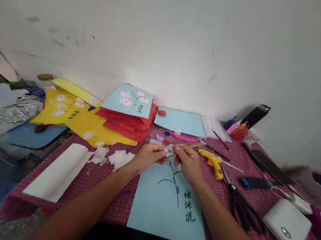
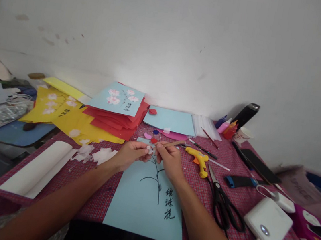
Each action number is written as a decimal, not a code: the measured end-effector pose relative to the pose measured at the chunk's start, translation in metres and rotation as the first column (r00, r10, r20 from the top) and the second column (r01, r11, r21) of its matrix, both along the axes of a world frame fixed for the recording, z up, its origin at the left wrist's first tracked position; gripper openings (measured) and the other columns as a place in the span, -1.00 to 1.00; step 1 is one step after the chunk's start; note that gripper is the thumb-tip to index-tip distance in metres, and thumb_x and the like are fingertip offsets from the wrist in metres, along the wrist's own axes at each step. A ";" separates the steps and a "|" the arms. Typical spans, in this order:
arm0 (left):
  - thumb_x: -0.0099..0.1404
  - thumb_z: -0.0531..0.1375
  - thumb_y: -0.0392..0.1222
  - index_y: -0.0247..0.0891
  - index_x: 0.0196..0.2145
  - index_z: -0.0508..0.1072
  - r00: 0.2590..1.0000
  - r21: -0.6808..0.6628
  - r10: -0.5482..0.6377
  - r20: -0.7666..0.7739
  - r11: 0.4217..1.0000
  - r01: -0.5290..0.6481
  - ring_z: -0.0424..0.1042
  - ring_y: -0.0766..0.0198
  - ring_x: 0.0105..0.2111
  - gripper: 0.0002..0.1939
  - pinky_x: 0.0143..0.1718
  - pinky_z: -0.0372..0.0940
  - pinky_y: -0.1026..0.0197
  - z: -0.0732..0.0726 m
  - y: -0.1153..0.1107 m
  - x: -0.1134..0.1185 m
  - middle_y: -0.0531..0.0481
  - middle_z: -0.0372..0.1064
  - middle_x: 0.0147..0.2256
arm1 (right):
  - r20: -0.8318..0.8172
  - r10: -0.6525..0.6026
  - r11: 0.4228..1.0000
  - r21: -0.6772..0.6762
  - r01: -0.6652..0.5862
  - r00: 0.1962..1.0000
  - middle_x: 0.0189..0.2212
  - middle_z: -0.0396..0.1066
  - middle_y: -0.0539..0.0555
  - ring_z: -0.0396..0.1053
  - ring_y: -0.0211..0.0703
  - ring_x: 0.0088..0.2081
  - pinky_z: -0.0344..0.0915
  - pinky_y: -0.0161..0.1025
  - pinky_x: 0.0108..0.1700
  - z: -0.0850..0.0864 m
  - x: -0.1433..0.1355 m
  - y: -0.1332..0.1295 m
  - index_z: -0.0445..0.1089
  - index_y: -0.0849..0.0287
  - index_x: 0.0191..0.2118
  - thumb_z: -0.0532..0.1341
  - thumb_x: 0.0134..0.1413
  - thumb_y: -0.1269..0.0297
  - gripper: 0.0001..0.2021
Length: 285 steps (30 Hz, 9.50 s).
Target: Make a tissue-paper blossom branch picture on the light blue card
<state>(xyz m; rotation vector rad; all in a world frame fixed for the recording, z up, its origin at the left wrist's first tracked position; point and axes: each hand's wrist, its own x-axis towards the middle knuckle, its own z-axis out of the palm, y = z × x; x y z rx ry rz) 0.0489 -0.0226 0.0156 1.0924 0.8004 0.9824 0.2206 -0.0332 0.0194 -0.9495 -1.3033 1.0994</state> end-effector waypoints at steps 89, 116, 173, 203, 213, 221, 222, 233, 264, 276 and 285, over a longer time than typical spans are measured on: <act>0.30 0.08 -0.22 -0.17 -0.09 0.53 0.546 0.645 0.448 -0.708 0.724 0.243 0.45 0.14 -0.14 -0.70 -0.07 0.28 0.15 0.025 -0.007 -0.084 -0.07 0.51 -0.14 | -0.026 -0.246 0.968 0.049 0.247 0.969 -0.64 0.31 -0.03 0.14 -0.34 -0.66 0.02 -0.31 -0.61 -0.005 0.023 0.020 0.34 0.18 -0.51 0.24 0.11 0.11 -0.71; 0.10 -0.01 -0.47 -0.24 -0.14 0.53 0.323 0.579 0.483 -0.814 0.722 0.379 0.39 0.14 -0.08 -0.54 0.03 0.25 0.08 0.016 -0.031 -0.129 -0.09 0.48 -0.13 | 0.084 -0.173 0.985 0.021 0.172 0.981 -0.64 0.28 -0.06 0.16 -0.32 -0.64 0.07 -0.31 -0.57 0.004 0.012 0.007 0.34 0.17 -0.49 0.25 0.10 0.10 -0.73; 0.33 0.04 -0.23 -0.21 -0.08 0.50 0.555 0.657 0.497 -0.667 0.743 0.125 0.39 0.19 0.01 -0.70 0.10 0.25 0.09 0.012 -0.051 -0.131 -0.06 0.45 -0.02 | 0.125 -0.156 0.987 0.055 0.151 0.980 -0.59 0.30 -0.03 0.17 -0.30 -0.62 0.10 -0.28 -0.56 0.001 0.014 0.009 0.35 0.14 -0.48 0.23 0.10 0.04 -0.71; 0.32 0.01 -0.24 -0.21 -0.39 0.49 0.321 0.647 0.575 -0.752 0.737 0.196 0.42 0.17 -0.18 -0.73 -0.04 0.28 0.11 0.002 -0.055 -0.138 -0.07 0.48 -0.27 | 0.147 -0.175 0.984 0.050 0.169 0.974 -0.63 0.29 -0.04 0.17 -0.27 -0.63 0.10 -0.27 -0.57 0.002 0.013 0.009 0.35 0.10 -0.50 0.23 0.08 0.02 -0.71; 0.37 -0.03 -0.20 -0.24 -0.34 0.45 0.352 0.689 0.626 -0.696 0.720 0.084 0.40 0.15 -0.14 -0.73 -0.03 0.26 0.08 0.003 -0.053 -0.136 -0.12 0.46 -0.21 | 0.150 -0.164 0.986 0.056 0.157 0.975 -0.65 0.27 -0.05 0.16 -0.28 -0.63 0.10 -0.27 -0.56 0.008 0.008 0.002 0.35 0.12 -0.49 0.24 0.08 0.06 -0.74; 0.36 0.03 -0.09 -0.25 -0.23 0.48 0.439 0.664 0.661 -0.609 0.728 -0.174 0.43 0.17 -0.22 -0.73 -0.17 0.28 0.16 0.020 -0.053 -0.126 -0.07 0.50 -0.23 | 0.127 -0.147 0.988 0.058 0.141 0.981 -0.62 0.28 -0.05 0.17 -0.30 -0.63 0.08 -0.28 -0.57 0.007 0.009 0.004 0.35 0.15 -0.46 0.24 0.10 0.08 -0.74; 0.35 0.04 -0.08 -0.25 -0.24 0.48 0.451 0.652 0.665 -0.595 0.728 -0.213 0.43 0.18 -0.25 -0.72 -0.20 0.28 0.18 0.021 -0.054 -0.125 -0.06 0.50 -0.26 | 0.130 -0.147 0.988 0.056 0.141 0.981 -0.63 0.27 -0.05 0.16 -0.30 -0.63 0.08 -0.29 -0.57 0.006 0.009 0.004 0.35 0.15 -0.46 0.24 0.11 0.08 -0.74; 0.10 0.28 -0.11 -0.31 -0.34 0.50 0.856 0.218 0.446 -0.261 0.891 -0.398 0.36 0.37 -0.53 -0.79 -0.48 0.25 0.32 0.003 -0.031 -0.067 0.01 0.45 -0.45 | 0.007 0.048 0.993 0.104 -0.049 0.999 -0.52 0.33 -0.02 0.20 -0.32 -0.61 0.08 -0.29 -0.56 0.006 0.008 0.000 0.39 0.17 -0.38 0.23 0.15 0.19 -0.83; 0.05 0.37 -0.17 -0.32 -0.31 0.44 0.964 0.121 0.264 -0.017 0.958 -0.260 0.30 0.41 -0.50 -0.72 -0.46 0.19 0.31 -0.009 -0.025 -0.024 0.08 0.37 -0.47 | 0.435 0.119 0.955 0.197 -0.223 0.892 -0.43 0.28 -0.04 0.24 -0.23 -0.45 0.21 -0.27 -0.39 0.000 -0.022 -0.027 0.24 0.09 -0.21 0.27 0.09 0.23 -0.80; 0.08 0.35 -0.12 -0.31 -0.31 0.46 0.981 0.142 0.195 -0.021 0.971 -0.190 0.30 0.40 -0.49 -0.73 -0.43 0.19 0.29 -0.008 -0.028 -0.023 0.07 0.37 -0.47 | 0.391 0.083 0.986 0.100 -0.131 0.917 -0.51 0.27 -0.07 0.20 -0.25 -0.52 0.14 -0.31 -0.46 -0.013 -0.024 -0.022 0.23 0.07 -0.28 0.18 0.15 0.23 -0.90; 0.10 0.33 -0.14 -0.32 -0.32 0.45 0.985 0.149 0.175 -0.007 0.974 -0.172 0.30 0.40 -0.47 -0.76 -0.42 0.20 0.29 -0.005 -0.029 -0.023 0.04 0.39 -0.43 | 0.304 0.202 0.965 0.099 -0.242 0.931 -0.46 0.28 -0.07 0.21 -0.26 -0.49 0.17 -0.31 -0.44 -0.010 -0.027 -0.025 0.19 0.07 -0.24 0.26 0.09 0.24 -0.80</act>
